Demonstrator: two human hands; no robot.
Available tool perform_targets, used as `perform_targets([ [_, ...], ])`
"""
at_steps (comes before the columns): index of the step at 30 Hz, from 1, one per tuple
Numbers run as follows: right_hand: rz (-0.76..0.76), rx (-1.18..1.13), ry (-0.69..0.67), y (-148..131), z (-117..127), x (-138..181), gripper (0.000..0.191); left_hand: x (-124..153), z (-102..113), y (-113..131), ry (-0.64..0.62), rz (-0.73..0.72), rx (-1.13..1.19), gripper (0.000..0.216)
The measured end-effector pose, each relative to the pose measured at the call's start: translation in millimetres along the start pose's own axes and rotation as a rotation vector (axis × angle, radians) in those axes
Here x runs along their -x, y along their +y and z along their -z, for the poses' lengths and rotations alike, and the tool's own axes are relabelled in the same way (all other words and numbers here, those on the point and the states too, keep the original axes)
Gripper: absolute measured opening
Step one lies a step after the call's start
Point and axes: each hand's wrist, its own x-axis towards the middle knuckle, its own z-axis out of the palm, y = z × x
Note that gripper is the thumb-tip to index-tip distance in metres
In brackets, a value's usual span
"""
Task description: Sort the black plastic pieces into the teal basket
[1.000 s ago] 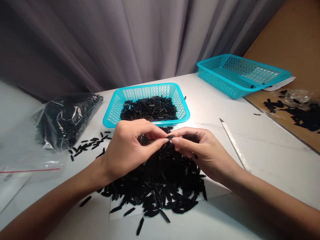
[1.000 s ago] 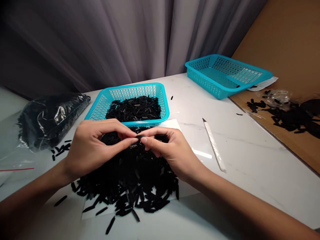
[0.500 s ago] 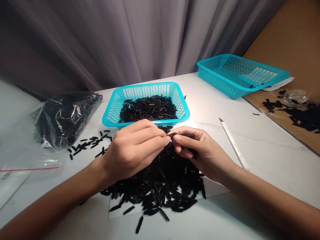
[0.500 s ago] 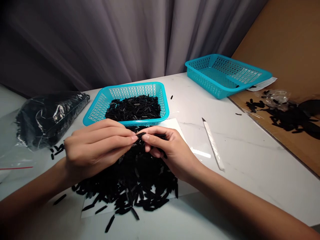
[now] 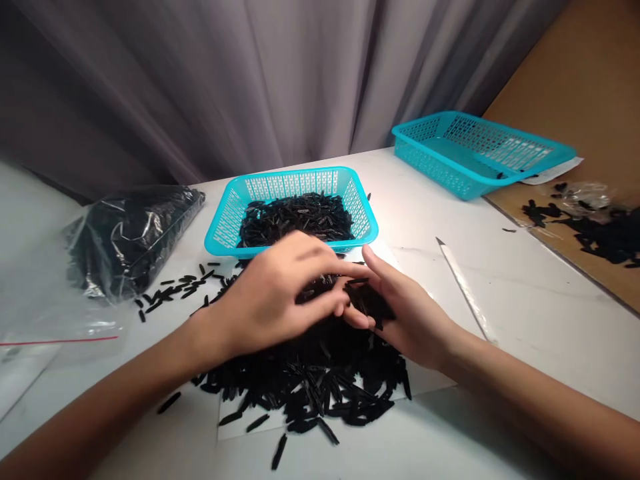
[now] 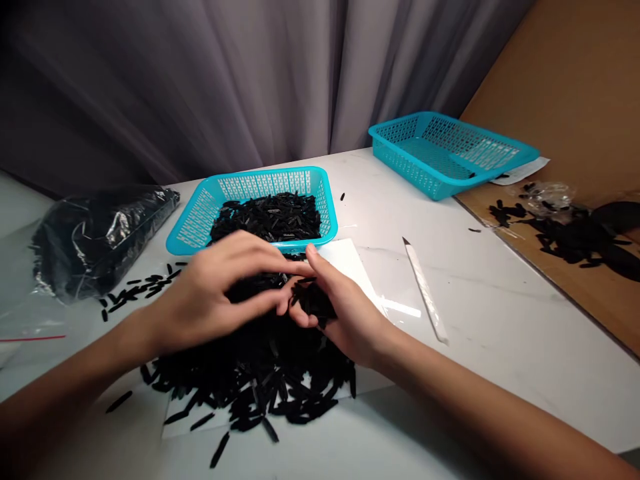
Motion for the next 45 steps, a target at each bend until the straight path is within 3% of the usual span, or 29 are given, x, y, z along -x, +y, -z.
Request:
perform_targets([
  [3, 0.042, 0.176, -0.041, 5.5, -2.4, 1.6, 0.057, 3.3, -7.7, 10.0, -0.204, -0.032, 0.092, 0.014],
  [7, 0.091, 0.35, -0.086, 9.5, -3.3, 3.1, 0.057, 5.5, -12.1, 13.7, -0.245, 0.048, 0.092, 0.008],
  [11, 0.07, 0.274, -0.107, 4.5, -3.9, 3.3, 0.052, 4.6, -12.7, 14.6, -0.086, -0.003, 0.104, 0.005],
  [14, 0.033, 0.172, -0.093, -3.0, -4.3, 2.8, 0.034, 3.7, -9.9, 13.4, 0.103, -0.017, 0.113, 0.006],
  [17, 0.044, 0.17, -0.037, -8.3, -3.5, 2.1, 0.021, 3.5, -6.7, 10.0, 0.216, -0.023, 0.066, 0.005],
  [21, 0.129, 0.21, 0.043, -10.2, -2.2, 2.5, 0.025, 4.5, -6.9, 6.0, 0.326, -0.086, -0.007, 0.006],
  [45, 0.294, 0.296, 0.14, -9.4, 2.2, 1.9, 0.015, 2.1, -3.3, 6.0, 0.363, -0.022, -0.011, 0.012],
])
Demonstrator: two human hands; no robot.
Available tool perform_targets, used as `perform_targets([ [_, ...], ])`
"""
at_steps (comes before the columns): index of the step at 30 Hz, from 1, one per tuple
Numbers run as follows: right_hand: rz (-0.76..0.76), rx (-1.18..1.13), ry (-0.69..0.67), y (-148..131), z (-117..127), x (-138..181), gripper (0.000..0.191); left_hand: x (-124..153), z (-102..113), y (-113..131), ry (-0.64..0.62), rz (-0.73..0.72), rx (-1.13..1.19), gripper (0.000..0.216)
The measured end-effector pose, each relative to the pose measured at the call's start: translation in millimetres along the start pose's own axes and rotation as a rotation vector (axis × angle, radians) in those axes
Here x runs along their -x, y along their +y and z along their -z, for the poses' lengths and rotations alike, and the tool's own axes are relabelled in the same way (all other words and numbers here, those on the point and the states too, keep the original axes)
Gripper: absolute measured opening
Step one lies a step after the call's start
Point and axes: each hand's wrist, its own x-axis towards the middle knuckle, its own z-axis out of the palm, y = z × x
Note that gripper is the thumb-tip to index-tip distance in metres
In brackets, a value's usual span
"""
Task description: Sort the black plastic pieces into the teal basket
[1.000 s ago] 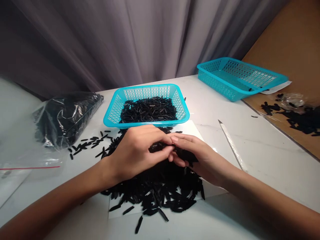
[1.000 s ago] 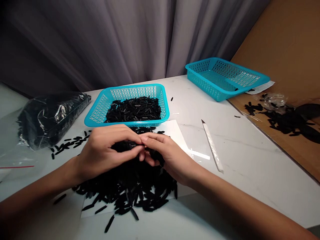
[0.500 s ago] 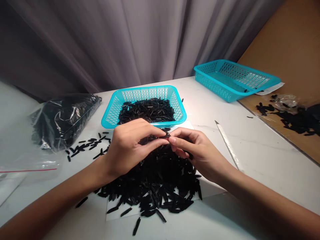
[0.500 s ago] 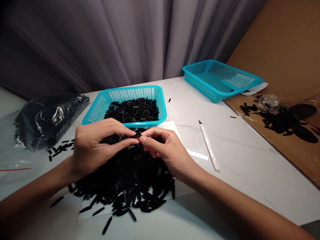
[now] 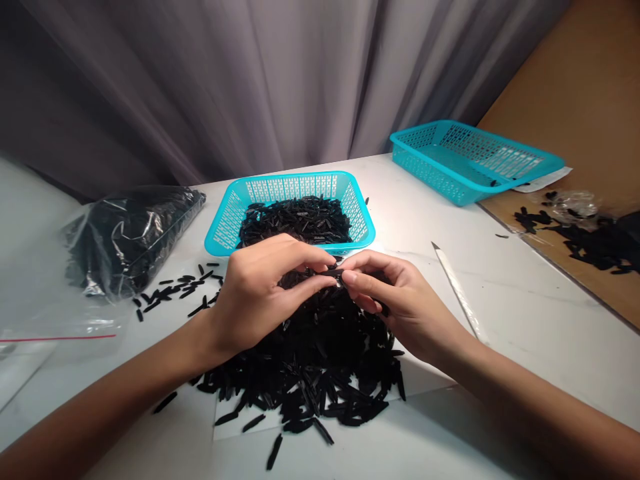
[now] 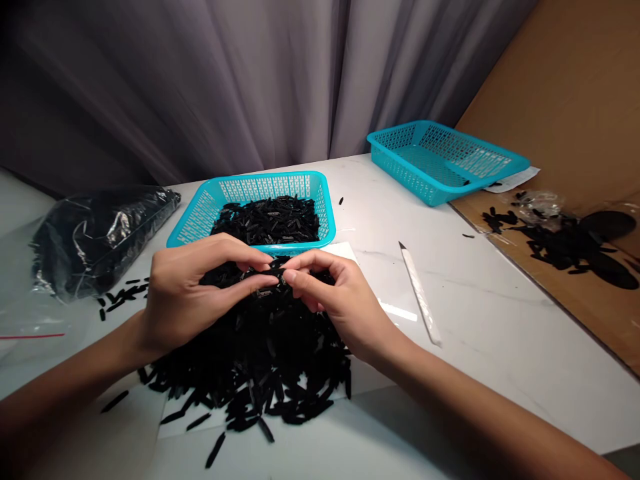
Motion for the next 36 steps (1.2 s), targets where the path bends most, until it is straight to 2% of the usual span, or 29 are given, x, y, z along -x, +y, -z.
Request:
perform_targets([
  [8, -0.009, 0.0, -0.027, 1.9, 0.9, -0.7, 0.014, 0.1, 0.2, -1.1, 0.011, -0.023, -0.018, 0.015],
  [17, 0.02, 0.034, 0.026, 1.7, 1.5, 0.0, 0.016, 0.2, 1.2, -0.6, -0.028, 0.013, -0.026, 0.029],
  [26, 0.054, 0.046, 0.045, 1.7, 1.8, -0.2, 0.014, -2.7, 2.2, -4.1, -0.065, -0.045, 0.0, 0.009],
  [33, 0.072, 0.063, 0.056, 1.1, 1.2, 0.6, 0.016, -2.1, 2.8, -2.9, -0.089, -0.041, 0.041, 0.008],
  [36, 0.037, 0.021, 0.055, 1.5, 0.7, -0.4, 0.019, -2.2, 2.4, -10.7, 0.0, 0.022, -0.049, 0.006],
])
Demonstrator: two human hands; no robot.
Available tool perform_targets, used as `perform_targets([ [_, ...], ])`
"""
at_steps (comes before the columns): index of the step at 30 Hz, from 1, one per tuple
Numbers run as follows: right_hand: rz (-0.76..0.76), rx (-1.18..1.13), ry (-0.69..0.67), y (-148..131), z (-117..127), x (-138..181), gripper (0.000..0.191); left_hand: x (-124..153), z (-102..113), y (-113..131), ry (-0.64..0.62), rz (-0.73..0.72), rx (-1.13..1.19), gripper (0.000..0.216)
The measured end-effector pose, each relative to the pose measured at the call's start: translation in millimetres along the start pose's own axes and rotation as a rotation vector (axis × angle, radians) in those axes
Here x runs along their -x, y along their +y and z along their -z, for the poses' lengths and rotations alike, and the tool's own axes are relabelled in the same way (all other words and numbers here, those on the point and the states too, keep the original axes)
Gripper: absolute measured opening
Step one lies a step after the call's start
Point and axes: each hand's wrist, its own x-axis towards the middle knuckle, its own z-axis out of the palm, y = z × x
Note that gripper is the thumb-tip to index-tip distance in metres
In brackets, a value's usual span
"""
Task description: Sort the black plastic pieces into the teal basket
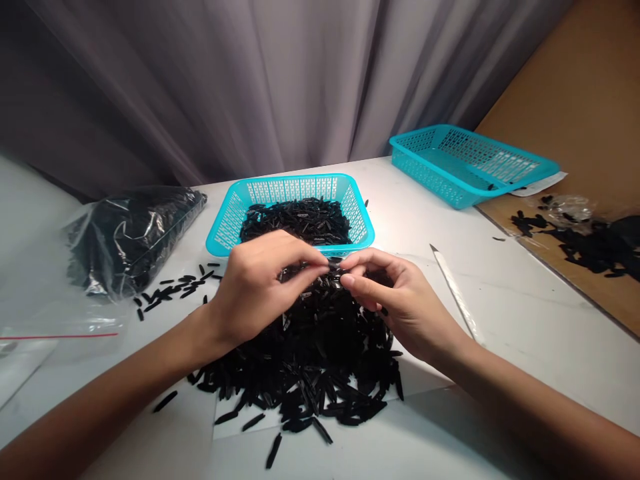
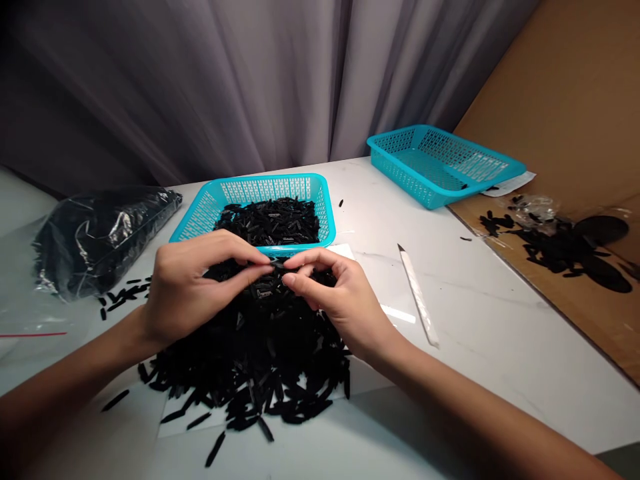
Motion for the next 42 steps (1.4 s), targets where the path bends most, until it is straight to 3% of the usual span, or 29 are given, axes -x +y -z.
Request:
perform_targets([
  [3, -0.088, -0.109, -0.042, -0.6, -1.5, -1.0, 0.027, -1.9, -0.1, -9.0, 0.066, 0.199, -0.145, 0.034],
  [5, -0.161, -0.173, -0.097, -1.2, -3.2, -0.5, 0.034, -2.5, -0.5, -8.8, -0.003, 0.274, -0.13, 0.052],
  [9, -0.256, -0.184, -0.26, 0.1, -7.5, 3.7, 0.061, 1.9, -4.3, 6.7, -0.356, 0.071, 0.149, 0.023],
  [11, -0.252, -0.172, -0.283, 1.7, -9.5, 5.7, 0.065, 5.5, -6.6, 13.9, -0.465, 0.003, 0.251, 0.014],
  [15, -0.217, -0.16, -0.259, 3.1, -10.6, 6.3, 0.061, 8.7, -8.5, 16.7, -0.481, 0.079, 0.271, 0.012],
  [18, -0.202, -0.145, -0.271, 5.1, -9.0, 4.7, 0.057, 8.4, -7.8, 16.6, -0.477, 0.122, 0.226, 0.025],
  [22, -0.203, -0.098, -0.263, 12.1, -6.0, 2.4, 0.051, 9.0, -6.5, 18.4, -0.518, 0.116, 0.123, 0.005],
  [26, -0.222, -0.007, -0.339, 14.6, -4.4, 0.7, 0.045, 12.4, -9.1, 16.4, -0.624, 0.186, -0.013, 0.003],
  [30, -0.222, 0.022, -0.378, 10.2, -4.6, -0.3, 0.042, 16.8, -14.4, 14.0, -0.602, 0.141, -0.112, 0.004],
  [34, -0.211, 0.013, -0.366, 7.1, -5.1, -1.6, 0.044, 17.5, -12.3, 11.7, -0.457, 0.09, -0.103, 0.007],
  [37, -0.17, -0.003, -0.321, 9.4, -3.8, -5.4, 0.044, 15.3, -7.1, 7.4, -0.354, 0.133, -0.077, 0.008],
  [42, -0.087, 0.048, -0.248, 13.2, 0.7, -11.4, 0.039, 10.6, -3.5, 4.8, -0.343, 0.128, -0.08, 0.013],
])
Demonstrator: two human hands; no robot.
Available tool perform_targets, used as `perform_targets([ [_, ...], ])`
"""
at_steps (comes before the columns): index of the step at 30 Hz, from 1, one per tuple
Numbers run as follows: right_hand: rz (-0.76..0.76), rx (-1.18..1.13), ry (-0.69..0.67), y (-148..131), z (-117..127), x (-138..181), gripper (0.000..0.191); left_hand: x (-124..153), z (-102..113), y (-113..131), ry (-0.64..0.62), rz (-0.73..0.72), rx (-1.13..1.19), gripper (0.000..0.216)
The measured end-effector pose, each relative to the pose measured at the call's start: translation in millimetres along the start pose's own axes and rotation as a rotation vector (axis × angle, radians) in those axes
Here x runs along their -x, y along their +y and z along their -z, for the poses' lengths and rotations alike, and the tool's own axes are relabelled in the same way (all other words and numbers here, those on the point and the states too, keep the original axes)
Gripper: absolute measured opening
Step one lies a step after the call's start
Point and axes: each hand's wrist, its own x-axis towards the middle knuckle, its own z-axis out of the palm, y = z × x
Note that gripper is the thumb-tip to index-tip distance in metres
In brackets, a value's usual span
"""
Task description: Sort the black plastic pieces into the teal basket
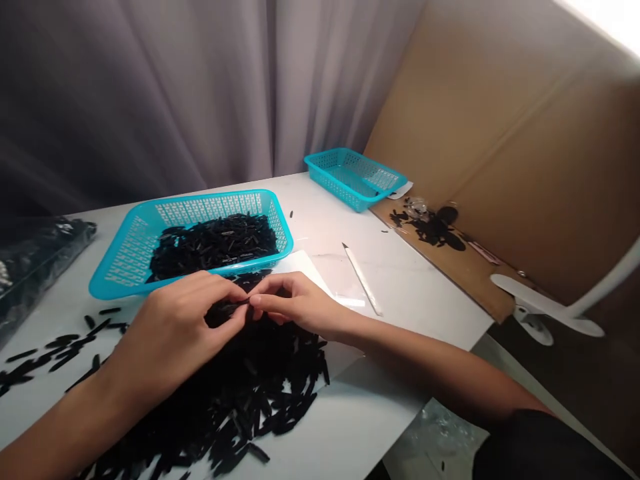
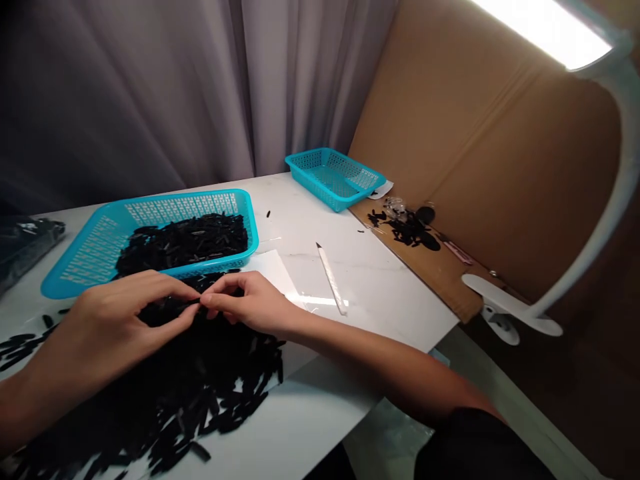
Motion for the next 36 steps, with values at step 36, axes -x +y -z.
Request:
perform_targets([
  [36, 0.159, 0.024, 0.228, -7.2, 1.8, 5.7, 0.025, -12.2, 8.3, 6.1, -0.074, 0.444, 0.663, 0.023],
])
